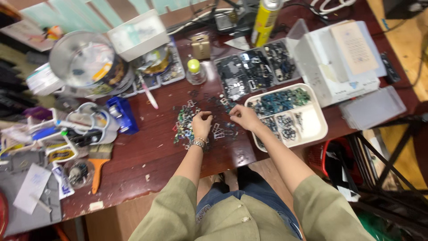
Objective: The person sorts small electronic components from a pile on the table into a compartmentalized tray. They pick up individual pieces, inspect them, and place them into specific sections of the tray.
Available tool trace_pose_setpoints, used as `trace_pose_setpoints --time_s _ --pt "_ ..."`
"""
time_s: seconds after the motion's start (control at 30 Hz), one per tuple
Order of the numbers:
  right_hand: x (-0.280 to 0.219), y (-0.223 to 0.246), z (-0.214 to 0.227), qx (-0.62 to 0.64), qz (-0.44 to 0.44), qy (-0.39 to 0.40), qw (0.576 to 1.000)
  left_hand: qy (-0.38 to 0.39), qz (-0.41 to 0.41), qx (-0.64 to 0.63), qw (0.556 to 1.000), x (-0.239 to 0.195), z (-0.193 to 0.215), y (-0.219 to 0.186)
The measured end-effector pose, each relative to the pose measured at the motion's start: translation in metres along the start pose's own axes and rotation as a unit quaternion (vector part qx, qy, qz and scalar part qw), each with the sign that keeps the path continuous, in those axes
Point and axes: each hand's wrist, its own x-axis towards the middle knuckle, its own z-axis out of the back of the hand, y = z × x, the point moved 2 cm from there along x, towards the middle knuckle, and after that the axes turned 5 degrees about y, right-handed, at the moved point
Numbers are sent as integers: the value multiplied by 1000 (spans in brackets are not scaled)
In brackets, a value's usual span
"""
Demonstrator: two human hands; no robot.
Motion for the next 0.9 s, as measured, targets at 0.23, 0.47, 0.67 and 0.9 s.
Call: trace_pose_setpoints --time_s 0.23,0.47,0.67,0.9 --pt "39 56 -55 -156 42 21 987 -37 10 44 998 -21 59 2" --pt "48 59 -66 -239 11 52 969 1 13 25 1000 -22 68 2" --pt "59 19 -61 31 -47 4 998 73 -10 54 996 -14 51 -5" --pt "45 -18 -36 145 -100 12 984 100 -41 297 949 -26 13 -14"
